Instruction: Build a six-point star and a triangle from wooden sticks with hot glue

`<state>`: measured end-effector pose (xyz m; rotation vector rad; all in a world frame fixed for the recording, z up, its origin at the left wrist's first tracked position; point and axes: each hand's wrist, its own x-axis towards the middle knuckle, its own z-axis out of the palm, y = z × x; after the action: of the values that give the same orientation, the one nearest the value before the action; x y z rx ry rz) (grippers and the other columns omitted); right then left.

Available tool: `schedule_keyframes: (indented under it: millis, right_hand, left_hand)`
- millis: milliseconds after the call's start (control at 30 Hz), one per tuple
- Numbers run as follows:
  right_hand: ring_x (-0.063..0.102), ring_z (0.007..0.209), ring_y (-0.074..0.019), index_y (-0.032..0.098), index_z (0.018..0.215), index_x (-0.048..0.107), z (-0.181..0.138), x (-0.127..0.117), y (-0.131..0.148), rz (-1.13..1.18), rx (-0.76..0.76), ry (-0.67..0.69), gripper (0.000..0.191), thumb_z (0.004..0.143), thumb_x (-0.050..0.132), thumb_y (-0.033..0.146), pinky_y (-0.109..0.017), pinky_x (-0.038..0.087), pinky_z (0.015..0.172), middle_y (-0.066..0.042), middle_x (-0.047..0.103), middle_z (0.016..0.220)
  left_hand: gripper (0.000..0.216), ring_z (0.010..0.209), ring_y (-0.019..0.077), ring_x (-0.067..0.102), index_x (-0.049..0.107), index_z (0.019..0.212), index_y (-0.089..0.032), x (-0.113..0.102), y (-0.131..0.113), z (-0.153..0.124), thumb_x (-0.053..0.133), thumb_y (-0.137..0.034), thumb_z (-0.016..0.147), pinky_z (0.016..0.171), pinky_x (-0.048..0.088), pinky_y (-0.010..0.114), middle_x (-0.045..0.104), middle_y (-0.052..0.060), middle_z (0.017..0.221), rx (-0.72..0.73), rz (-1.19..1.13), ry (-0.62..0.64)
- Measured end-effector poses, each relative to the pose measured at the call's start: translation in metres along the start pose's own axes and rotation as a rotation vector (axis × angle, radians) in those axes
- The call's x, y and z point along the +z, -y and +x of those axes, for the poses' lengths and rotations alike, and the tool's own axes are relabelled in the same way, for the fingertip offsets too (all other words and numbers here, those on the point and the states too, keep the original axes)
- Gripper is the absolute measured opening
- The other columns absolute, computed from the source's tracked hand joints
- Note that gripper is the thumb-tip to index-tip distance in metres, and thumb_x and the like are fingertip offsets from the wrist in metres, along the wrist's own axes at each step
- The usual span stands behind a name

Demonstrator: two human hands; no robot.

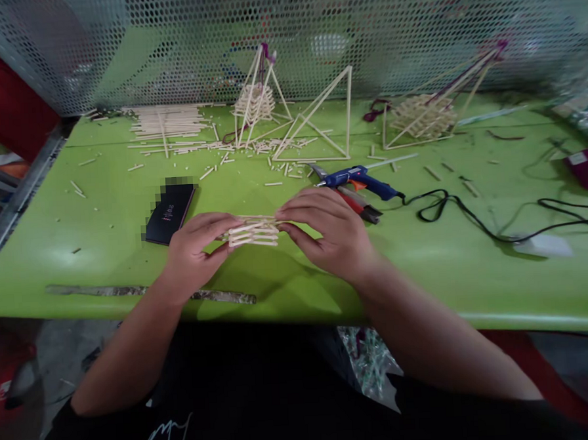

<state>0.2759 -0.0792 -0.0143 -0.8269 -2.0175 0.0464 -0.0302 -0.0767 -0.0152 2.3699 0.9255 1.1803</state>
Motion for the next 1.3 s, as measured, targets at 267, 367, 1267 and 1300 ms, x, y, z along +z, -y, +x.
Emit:
schedule_keyframes:
  millis: [267, 367, 1267, 1300]
  right_hand:
    - [0.087, 0.104, -0.0293, 0.031, 0.121, 0.088, -0.001, -0.004, -0.007, 0.018, -0.035, 0.053, 0.013, 0.111, 0.084, 0.022, -0.051, 0.072, 0.098, -0.005, 0.093, 0.111]
    - [0.087, 0.104, -0.0288, 0.032, 0.119, 0.089, -0.001, -0.004, -0.007, 0.015, -0.015, 0.077, 0.012, 0.113, 0.082, 0.024, -0.051, 0.072, 0.098, -0.004, 0.093, 0.110]
    - [0.086, 0.091, -0.0271, 0.027, 0.124, 0.092, 0.038, 0.054, -0.011, 0.030, 0.030, 0.269, 0.020, 0.115, 0.075, 0.021, -0.048, 0.072, 0.087, -0.007, 0.093, 0.105]
    - [0.086, 0.097, -0.0287, 0.028, 0.126, 0.092, 0.057, 0.065, -0.012, 0.008, 0.035, 0.333, 0.022, 0.115, 0.075, 0.022, -0.050, 0.073, 0.091, -0.008, 0.094, 0.110]
  left_hand:
    - [0.043, 0.122, 0.0228, 0.087, 0.085, 0.147, -0.032, 0.001, 0.001, 0.001, 0.084, -0.015, 0.107, 0.111, 0.072, 0.041, 0.090, 0.007, 0.137, 0.019, 0.001, -0.002]
    - [0.043, 0.124, 0.0224, 0.087, 0.084, 0.147, -0.032, 0.001, 0.003, 0.000, 0.084, -0.015, 0.108, 0.111, 0.072, 0.041, 0.090, 0.008, 0.138, 0.034, -0.001, -0.004]
    - [0.030, 0.129, 0.0399, 0.074, 0.088, 0.125, -0.026, -0.126, 0.164, 0.026, 0.076, -0.029, 0.099, 0.116, 0.062, 0.059, 0.087, 0.012, 0.136, -0.370, 0.620, -0.026]
    - [0.030, 0.129, 0.0403, 0.073, 0.088, 0.125, -0.026, -0.124, 0.166, 0.025, 0.075, -0.028, 0.098, 0.116, 0.061, 0.060, 0.087, 0.013, 0.135, -0.375, 0.609, -0.018]
